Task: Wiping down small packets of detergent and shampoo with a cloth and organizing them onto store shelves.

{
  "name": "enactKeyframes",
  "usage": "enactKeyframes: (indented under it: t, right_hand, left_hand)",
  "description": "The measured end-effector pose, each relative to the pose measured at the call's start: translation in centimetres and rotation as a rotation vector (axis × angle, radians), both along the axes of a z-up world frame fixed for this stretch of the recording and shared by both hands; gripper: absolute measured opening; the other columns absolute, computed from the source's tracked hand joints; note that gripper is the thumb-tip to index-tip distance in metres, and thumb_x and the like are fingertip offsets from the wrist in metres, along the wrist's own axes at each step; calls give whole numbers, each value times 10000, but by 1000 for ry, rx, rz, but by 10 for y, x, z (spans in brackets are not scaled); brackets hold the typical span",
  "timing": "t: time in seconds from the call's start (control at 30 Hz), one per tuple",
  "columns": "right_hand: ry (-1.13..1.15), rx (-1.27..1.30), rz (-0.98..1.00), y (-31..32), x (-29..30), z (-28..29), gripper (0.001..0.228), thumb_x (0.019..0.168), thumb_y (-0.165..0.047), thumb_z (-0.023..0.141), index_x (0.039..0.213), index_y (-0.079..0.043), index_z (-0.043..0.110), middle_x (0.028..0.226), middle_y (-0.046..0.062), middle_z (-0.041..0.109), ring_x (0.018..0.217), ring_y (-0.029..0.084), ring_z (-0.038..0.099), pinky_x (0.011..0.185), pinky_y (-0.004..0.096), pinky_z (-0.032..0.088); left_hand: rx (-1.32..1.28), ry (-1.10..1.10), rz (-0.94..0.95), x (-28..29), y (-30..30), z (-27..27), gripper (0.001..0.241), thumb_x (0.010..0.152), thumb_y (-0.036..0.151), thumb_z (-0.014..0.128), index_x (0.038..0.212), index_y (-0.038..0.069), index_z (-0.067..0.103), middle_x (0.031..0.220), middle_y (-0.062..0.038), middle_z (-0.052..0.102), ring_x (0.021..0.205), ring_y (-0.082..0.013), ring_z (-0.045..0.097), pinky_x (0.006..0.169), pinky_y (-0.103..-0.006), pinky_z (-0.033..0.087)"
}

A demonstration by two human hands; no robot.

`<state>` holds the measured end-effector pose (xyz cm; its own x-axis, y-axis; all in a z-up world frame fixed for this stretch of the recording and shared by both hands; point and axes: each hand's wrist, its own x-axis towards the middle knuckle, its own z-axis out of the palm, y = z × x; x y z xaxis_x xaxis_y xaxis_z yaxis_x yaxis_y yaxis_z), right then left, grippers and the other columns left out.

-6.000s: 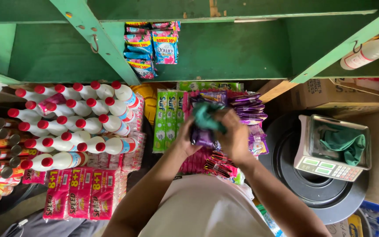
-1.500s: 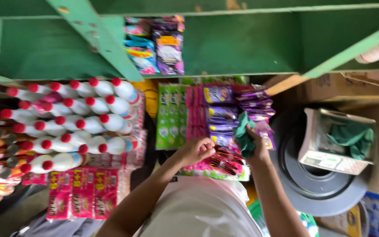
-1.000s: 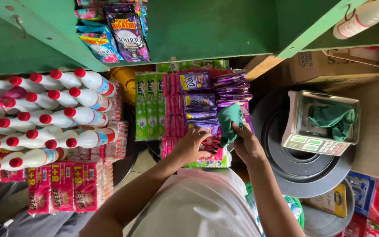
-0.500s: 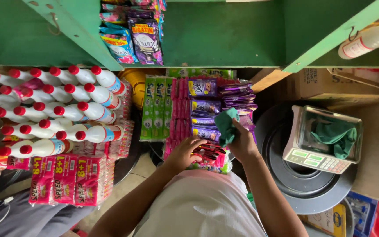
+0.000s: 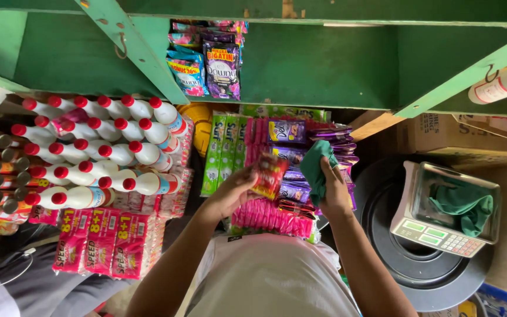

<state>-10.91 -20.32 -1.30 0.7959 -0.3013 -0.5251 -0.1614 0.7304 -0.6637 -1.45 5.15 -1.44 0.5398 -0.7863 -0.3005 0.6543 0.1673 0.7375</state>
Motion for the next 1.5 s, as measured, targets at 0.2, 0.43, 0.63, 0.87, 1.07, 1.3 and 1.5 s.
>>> enactKeyframes:
  t: [0.2, 0.43, 0.63, 0.87, 1.07, 1.3, 1.5]
  right_hand:
    - [-25, -711, -91, 30, 9, 30, 221, 1071, -248, 637, 1148, -43, 663, 978, -11, 700, 841, 95, 627, 710, 288, 503]
    - [-349, -1615, 213, 70, -1, 82, 304, 841, -55, 770, 1129, -40, 677, 1073, 165, 657, 858, 341, 680, 707, 395, 541]
    - [-393, -1634, 293, 59, 17, 79, 318, 799, -49, 766, 1108, -37, 694, 1047, 182, 661, 822, 371, 687, 669, 429, 552]
    - [-146, -1566, 53, 84, 29, 89, 137, 996, -80, 745, 1014, -9, 629, 950, 182, 625, 812, 395, 639, 716, 463, 500]
    - [-389, -1641, 398, 92, 22, 90, 269, 793, -69, 740, 1055, -38, 688, 1066, 198, 681, 772, 411, 675, 612, 458, 538]
    - [-261, -1508, -4, 77, 50, 82, 165, 1001, -108, 729, 1000, -11, 596, 918, 171, 633, 772, 373, 627, 707, 449, 510]
    - [-464, -1583, 126, 114, 25, 96, 177, 935, -111, 738, 1014, -5, 619, 892, 199, 607, 774, 416, 609, 659, 480, 485]
  left_hand:
    - [-206, 123, 65, 2, -28, 24, 566, 936, 248, 686, 1451, 128, 485, 1266, -28, 679, 1142, -169, 663, 973, -388, 573]
    - [-330, 445, 211, 8, -60, 46, 508, 965, 456, 615, 1259, 43, 653, 1154, -127, 733, 1061, -263, 692, 895, -415, 584]
    - [-363, 371, 181, 8, -56, 0, 516, 1097, 481, 637, 1357, 36, 615, 1246, -133, 693, 1150, -284, 652, 966, -444, 564]
    - [-228, 238, 328, 13, -57, 22, 471, 992, 306, 664, 1435, 229, 525, 1245, 17, 658, 1102, -133, 642, 823, -309, 547]
    - [-159, 333, 444, 3, -52, -41, 512, 956, 335, 651, 1452, 278, 540, 1271, 35, 671, 1094, -133, 662, 899, -307, 575]
    - [-104, 222, 371, -3, -56, 34, 509, 978, 407, 598, 1444, 233, 493, 1265, 29, 659, 1110, -114, 664, 892, -311, 567]
    - [-36, 252, 472, 19, -50, -16, 513, 987, 492, 596, 1456, 298, 517, 1124, 45, 628, 939, -86, 601, 755, -324, 524]
